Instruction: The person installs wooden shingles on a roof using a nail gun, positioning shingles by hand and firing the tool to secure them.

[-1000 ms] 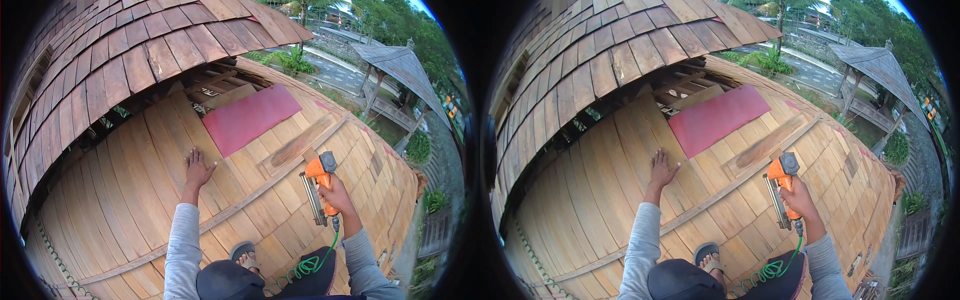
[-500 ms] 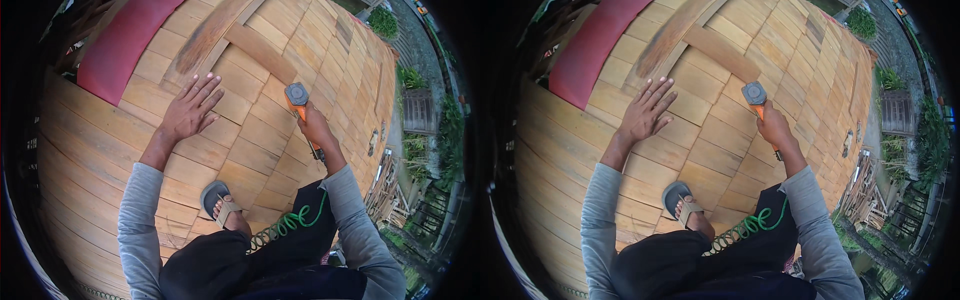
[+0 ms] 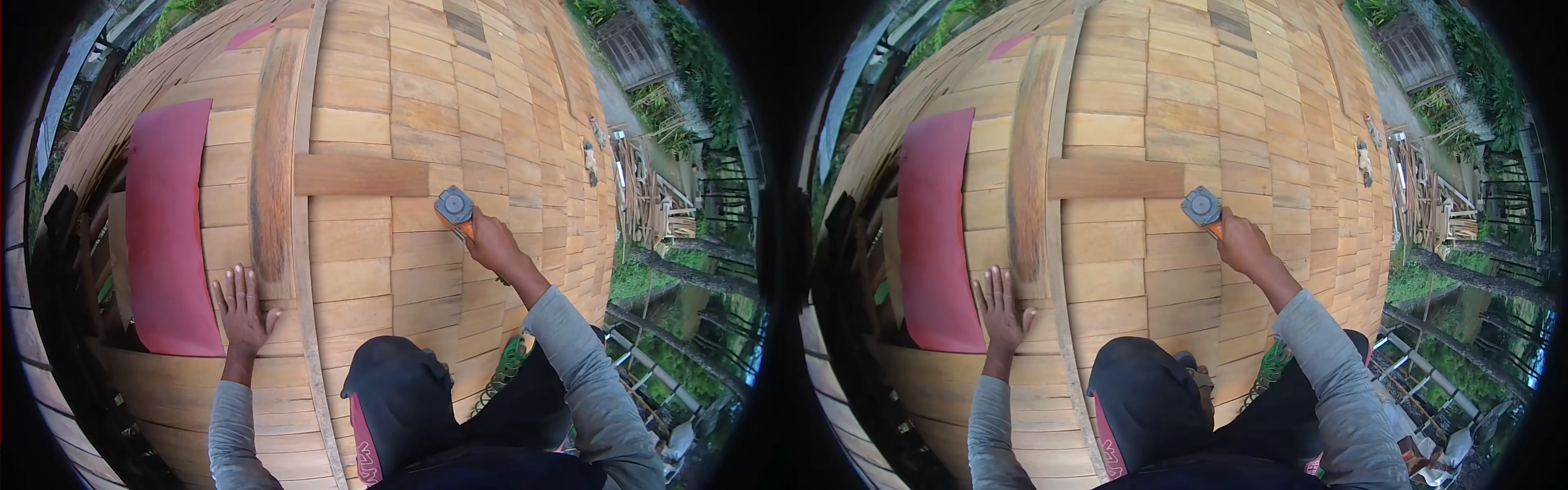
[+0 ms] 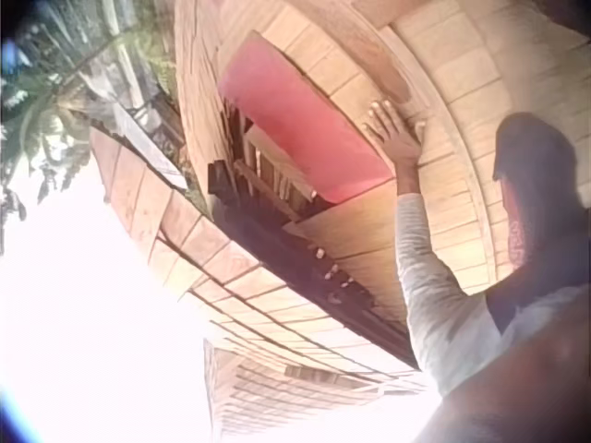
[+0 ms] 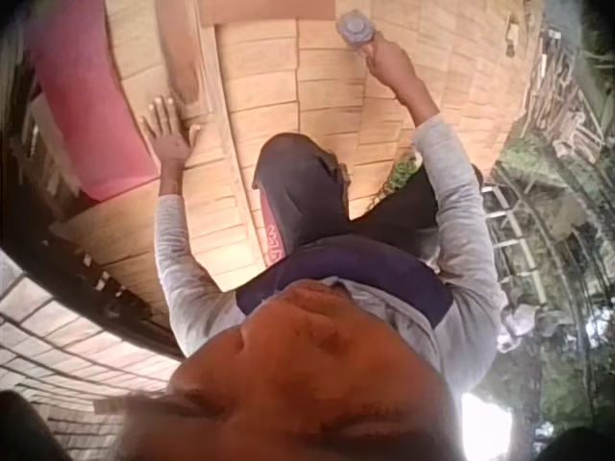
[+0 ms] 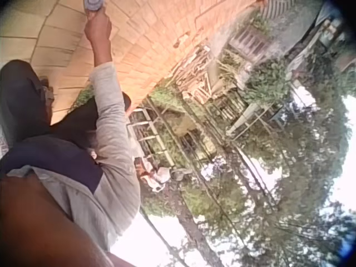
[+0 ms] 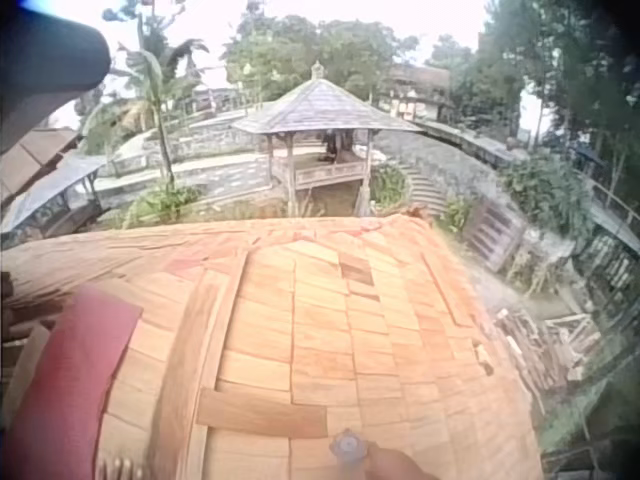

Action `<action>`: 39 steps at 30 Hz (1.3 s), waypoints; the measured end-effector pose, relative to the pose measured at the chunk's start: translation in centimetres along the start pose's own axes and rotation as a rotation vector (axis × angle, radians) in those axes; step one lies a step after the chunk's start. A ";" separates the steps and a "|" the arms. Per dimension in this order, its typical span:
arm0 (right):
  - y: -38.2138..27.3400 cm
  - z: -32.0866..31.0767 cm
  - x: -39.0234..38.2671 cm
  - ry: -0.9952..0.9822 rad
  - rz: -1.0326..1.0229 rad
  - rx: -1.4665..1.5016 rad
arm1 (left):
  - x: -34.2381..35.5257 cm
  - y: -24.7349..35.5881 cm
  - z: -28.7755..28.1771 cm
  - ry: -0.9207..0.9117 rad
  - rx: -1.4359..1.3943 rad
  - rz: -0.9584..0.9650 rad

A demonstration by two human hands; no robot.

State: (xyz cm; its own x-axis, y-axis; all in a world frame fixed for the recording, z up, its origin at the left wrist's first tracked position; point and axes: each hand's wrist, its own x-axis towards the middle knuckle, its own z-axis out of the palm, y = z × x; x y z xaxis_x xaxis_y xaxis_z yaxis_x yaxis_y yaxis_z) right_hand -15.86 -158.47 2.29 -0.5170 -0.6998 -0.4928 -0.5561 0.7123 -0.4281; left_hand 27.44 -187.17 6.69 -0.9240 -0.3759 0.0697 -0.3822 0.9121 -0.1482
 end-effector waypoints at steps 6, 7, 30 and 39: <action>-0.7 -0.6 0.4 -0.005 0.053 -0.033 | 1.7 0.1 -0.9 -0.328 -0.082 0.137; -1.2 -0.5 0.5 0.004 0.062 -0.062 | 1.6 -0.1 -1.2 -0.332 -0.098 0.142; 0.0 -1.1 2.1 0.015 -0.009 -0.117 | 2.2 0.2 -1.2 -0.271 -0.091 0.164; -0.8 -3.4 4.4 -0.156 -0.122 -0.205 | 2.3 0.0 -1.4 -0.318 -0.108 0.087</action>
State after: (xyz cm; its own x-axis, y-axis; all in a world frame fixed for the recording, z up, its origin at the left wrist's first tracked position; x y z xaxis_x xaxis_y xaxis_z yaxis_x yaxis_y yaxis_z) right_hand -19.91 -162.34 3.01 -0.3407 -0.7518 -0.5646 -0.7361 0.5869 -0.3373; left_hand 25.32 -187.78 8.20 -0.9159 -0.3126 -0.2517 -0.3145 0.9487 -0.0336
